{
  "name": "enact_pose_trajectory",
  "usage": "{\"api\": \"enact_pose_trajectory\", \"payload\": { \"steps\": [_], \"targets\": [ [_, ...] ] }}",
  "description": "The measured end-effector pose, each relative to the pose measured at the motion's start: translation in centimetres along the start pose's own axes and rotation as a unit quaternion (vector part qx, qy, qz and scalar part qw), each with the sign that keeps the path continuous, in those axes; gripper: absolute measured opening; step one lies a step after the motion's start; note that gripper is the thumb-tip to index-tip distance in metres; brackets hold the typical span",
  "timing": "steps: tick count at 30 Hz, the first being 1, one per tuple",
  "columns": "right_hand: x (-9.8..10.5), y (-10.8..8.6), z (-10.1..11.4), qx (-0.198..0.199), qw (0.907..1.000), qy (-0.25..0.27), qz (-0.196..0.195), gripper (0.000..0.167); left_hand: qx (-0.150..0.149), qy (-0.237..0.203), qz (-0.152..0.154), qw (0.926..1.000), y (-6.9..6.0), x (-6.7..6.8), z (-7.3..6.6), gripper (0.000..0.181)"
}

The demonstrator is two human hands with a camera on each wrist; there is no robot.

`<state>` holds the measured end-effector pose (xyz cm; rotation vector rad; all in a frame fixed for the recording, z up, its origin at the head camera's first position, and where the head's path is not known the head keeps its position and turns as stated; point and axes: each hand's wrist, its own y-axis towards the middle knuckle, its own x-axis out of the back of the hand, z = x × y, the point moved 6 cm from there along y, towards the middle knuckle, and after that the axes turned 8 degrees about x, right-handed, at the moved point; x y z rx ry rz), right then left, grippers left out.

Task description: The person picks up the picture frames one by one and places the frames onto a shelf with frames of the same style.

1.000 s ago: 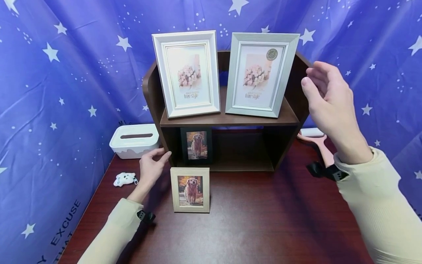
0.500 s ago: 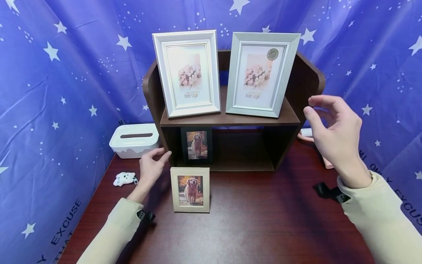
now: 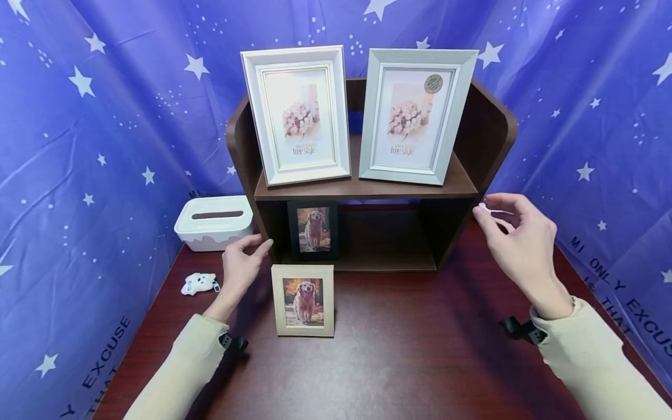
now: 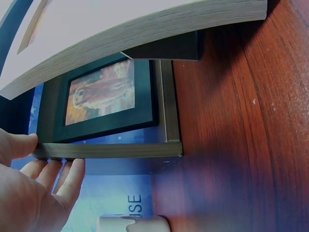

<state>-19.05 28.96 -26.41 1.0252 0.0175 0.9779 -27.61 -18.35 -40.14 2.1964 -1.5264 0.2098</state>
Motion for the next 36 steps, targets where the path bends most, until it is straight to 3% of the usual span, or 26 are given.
{"api": "enact_pose_trajectory", "payload": {
  "steps": [7,13,21,28,36],
  "targets": [
    [-0.9,-1.4,-2.4,0.009,0.9986,-0.052,0.005,0.023,0.003,-0.005,0.002,1.0,0.0,0.0,0.0,0.023],
    [-1.9,-2.6,-4.8,-0.045,0.9953,-0.078,0.036,0.031,-0.006,0.002,0.001,1.0,0.2,0.0,-0.1,0.023],
    [-3.4,-3.5,-6.6,-0.036,0.995,-0.074,0.057,0.039,-0.007,-0.022,0.006,0.9997,0.2,-0.2,-0.1,0.02],
    [-4.9,-4.5,-8.1,-0.069,0.9913,-0.082,0.077,0.04,-0.004,-0.013,0.005,0.9999,0.0,-0.1,-0.1,0.023],
    [-6.0,-4.6,-8.9,-0.064,0.9933,-0.075,0.06,0.037,-0.007,-0.004,-0.001,1.0,0.0,0.0,0.0,0.023]
  ]
}}
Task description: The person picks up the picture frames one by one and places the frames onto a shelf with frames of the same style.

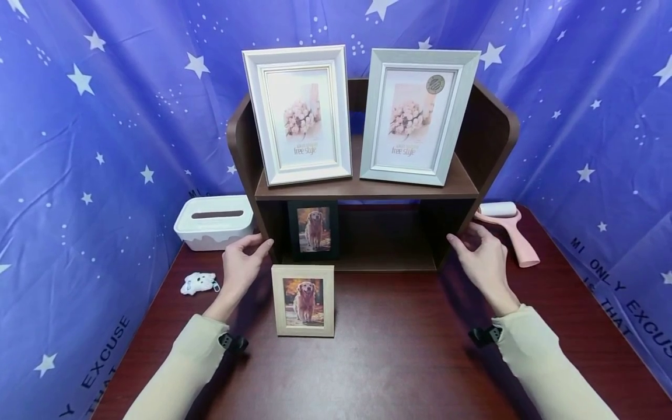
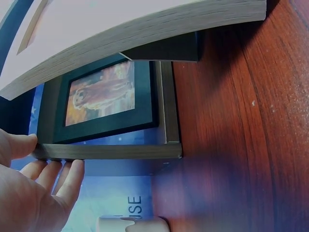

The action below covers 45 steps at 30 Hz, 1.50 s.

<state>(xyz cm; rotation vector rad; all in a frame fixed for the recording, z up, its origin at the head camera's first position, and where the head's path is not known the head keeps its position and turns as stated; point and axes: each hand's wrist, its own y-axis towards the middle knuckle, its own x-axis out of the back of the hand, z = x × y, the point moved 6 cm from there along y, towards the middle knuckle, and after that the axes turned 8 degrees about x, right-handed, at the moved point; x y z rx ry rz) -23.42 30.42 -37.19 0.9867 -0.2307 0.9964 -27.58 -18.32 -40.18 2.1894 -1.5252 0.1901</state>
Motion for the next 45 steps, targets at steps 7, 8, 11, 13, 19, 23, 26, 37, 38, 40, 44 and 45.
{"api": "enact_pose_trajectory", "payload": {
  "steps": [7,8,11,13,19,23,26,37,38,40,44,45],
  "targets": [
    [-0.3,0.3,-0.2,-0.002,1.0,0.001,-0.002,0.031,-0.01,0.006,-0.002,0.9999,0.1,-0.1,0.1,0.022],
    [-0.3,0.3,-0.2,-0.002,1.0,0.001,-0.002,0.03,-0.011,0.007,-0.002,0.9999,0.1,-0.1,0.0,0.023],
    [-0.4,0.5,-0.3,-0.001,1.0,-0.001,-0.001,0.027,-0.014,0.009,-0.004,0.9999,0.0,0.0,-0.1,0.023],
    [-0.4,0.6,-0.3,0.0,1.0,-0.003,0.001,0.026,-0.017,0.01,-0.005,0.9998,-0.1,0.0,-0.2,0.023],
    [-0.5,0.7,-0.2,-0.003,1.0,-0.001,0.005,0.025,-0.013,-0.002,-0.004,0.9999,-0.5,0.1,0.2,0.022],
    [-0.4,0.6,-0.2,-0.004,1.0,0.001,0.006,0.025,0.011,-0.019,0.014,0.9997,-1.0,0.0,1.1,0.021],
    [-0.4,0.6,-0.1,-0.001,1.0,0.004,0.008,0.025,0.036,-0.032,0.033,0.9983,-1.4,-0.1,1.9,0.022],
    [-0.5,0.3,-0.5,0.008,1.0,0.002,0.002,0.026,0.099,-0.166,0.139,0.9712,-3.2,-0.3,2.5,0.04],
    [-0.6,0.3,-0.5,0.009,1.0,0.001,0.002,0.026,0.102,-0.174,0.147,0.9682,-3.4,-0.3,2.6,0.04],
    [-0.6,0.3,-0.5,0.009,1.0,-0.001,0.002,0.026,0.106,-0.193,0.165,0.9615,-3.8,-0.3,2.6,0.04],
    [-0.8,0.3,-0.5,0.006,1.0,-0.003,0.004,0.027,0.111,-0.194,0.191,0.9558,-4.6,0.2,2.9,0.041],
    [-0.8,0.4,-0.5,0.006,1.0,-0.003,0.004,0.027,0.112,-0.194,0.196,0.9547,-4.8,0.3,3.0,0.042]
  ]
}}
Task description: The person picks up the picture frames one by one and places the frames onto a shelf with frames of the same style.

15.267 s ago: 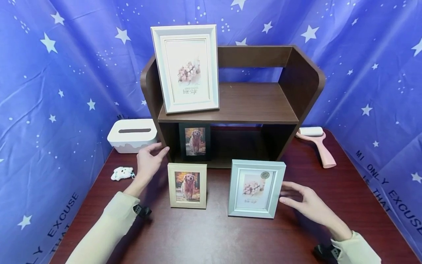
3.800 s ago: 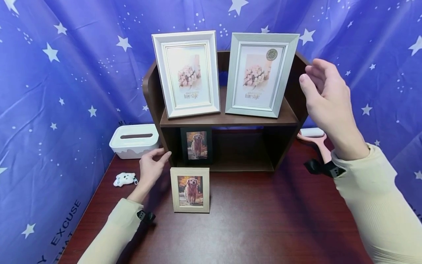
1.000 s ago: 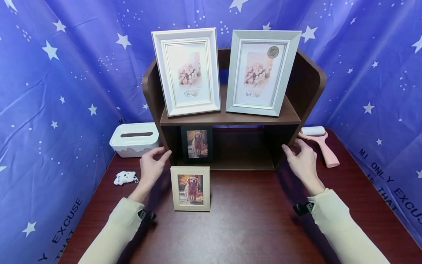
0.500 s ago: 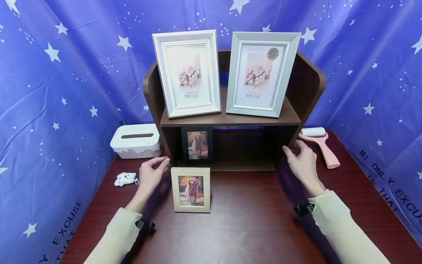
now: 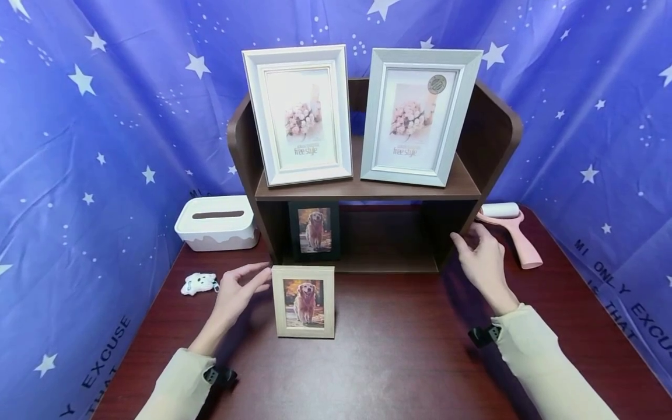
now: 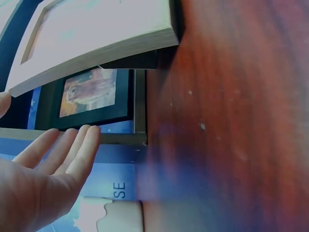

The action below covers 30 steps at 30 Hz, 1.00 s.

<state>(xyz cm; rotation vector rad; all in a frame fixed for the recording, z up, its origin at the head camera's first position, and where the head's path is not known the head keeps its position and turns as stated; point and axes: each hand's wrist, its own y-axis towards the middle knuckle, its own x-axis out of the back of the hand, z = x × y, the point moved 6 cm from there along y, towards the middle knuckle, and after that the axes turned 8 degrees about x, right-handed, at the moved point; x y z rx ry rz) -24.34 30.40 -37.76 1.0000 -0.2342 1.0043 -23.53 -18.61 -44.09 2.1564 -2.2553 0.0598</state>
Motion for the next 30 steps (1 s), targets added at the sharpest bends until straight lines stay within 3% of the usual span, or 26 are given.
{"api": "enact_pose_trajectory", "payload": {
  "steps": [5,9,12,16,19,30],
  "targets": [
    [-0.1,0.1,0.1,0.007,1.0,0.002,0.002,0.026,0.006,-0.008,0.016,0.9998,-1.0,0.5,0.3,0.044],
    [0.0,0.1,0.1,0.006,1.0,0.004,0.004,0.026,-0.007,-0.019,0.05,0.9986,-1.8,0.4,0.3,0.042],
    [0.0,0.1,0.1,0.004,1.0,0.005,0.005,0.026,-0.021,0.02,0.079,0.9965,-2.2,0.0,0.4,0.037],
    [0.0,0.0,0.1,0.006,1.0,0.005,0.003,0.026,-0.017,0.073,0.111,0.991,-2.4,-0.6,0.9,0.039],
    [0.1,-0.1,0.2,0.008,1.0,0.005,0.002,0.026,-0.01,0.078,0.131,0.9882,-2.5,-1.0,1.2,0.039],
    [0.1,0.0,0.4,0.007,1.0,0.002,0.001,0.024,-0.011,0.082,0.152,0.9849,-2.8,-1.7,1.3,0.031]
  ]
}}
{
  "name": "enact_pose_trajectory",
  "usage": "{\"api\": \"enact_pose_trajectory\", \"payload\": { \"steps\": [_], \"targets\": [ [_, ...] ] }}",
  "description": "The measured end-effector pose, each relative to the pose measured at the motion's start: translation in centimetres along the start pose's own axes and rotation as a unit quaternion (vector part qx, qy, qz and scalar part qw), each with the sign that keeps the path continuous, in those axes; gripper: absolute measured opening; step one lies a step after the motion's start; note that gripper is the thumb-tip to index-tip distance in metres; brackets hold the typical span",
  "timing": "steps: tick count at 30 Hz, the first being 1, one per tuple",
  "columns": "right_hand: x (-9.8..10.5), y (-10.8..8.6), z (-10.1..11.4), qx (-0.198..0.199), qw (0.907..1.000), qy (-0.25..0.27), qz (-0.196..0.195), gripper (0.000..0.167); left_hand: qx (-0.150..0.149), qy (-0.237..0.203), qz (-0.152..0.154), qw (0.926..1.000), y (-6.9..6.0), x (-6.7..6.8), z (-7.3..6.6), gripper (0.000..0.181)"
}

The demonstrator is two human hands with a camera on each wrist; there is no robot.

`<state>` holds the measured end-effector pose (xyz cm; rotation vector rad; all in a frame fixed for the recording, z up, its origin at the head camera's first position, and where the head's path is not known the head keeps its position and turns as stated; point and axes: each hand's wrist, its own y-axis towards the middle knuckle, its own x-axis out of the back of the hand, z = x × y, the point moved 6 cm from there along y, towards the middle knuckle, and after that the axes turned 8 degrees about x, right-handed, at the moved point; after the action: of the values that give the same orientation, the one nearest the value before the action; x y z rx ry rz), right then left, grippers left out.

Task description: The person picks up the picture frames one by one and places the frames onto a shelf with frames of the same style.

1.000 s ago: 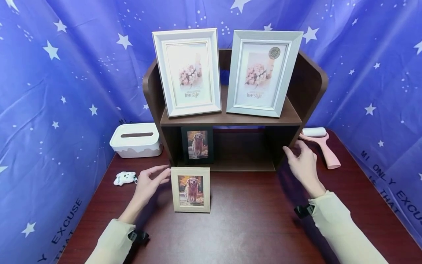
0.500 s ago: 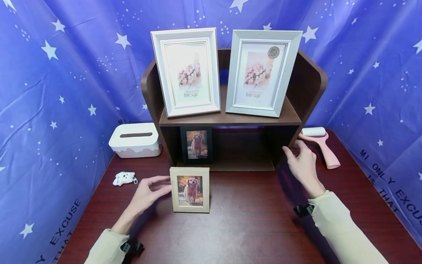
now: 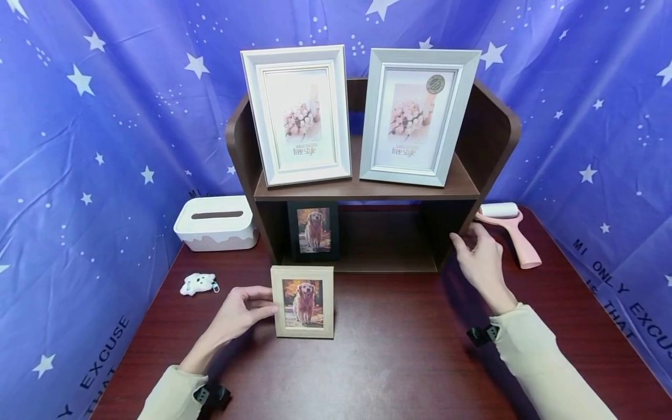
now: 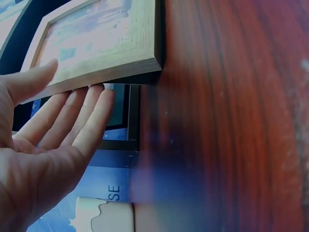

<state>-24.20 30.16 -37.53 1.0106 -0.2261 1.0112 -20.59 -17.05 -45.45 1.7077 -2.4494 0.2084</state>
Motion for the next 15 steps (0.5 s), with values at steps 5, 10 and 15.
{"api": "enact_pose_trajectory", "payload": {
  "steps": [5,10,15],
  "targets": [
    [0.02,-0.02,0.22,0.006,1.0,0.0,-0.004,0.022,-0.001,-0.02,0.01,0.9997,0.17,-0.12,0.37,0.027],
    [-0.04,-0.09,0.14,0.008,1.0,-0.002,-0.003,0.022,-0.01,-0.018,0.019,0.9996,0.32,-0.18,0.56,0.024],
    [-0.01,-0.04,0.08,0.012,0.9999,-0.004,-0.005,0.022,-0.004,-0.012,0.027,0.9995,0.7,-0.1,0.67,0.023]
  ]
}}
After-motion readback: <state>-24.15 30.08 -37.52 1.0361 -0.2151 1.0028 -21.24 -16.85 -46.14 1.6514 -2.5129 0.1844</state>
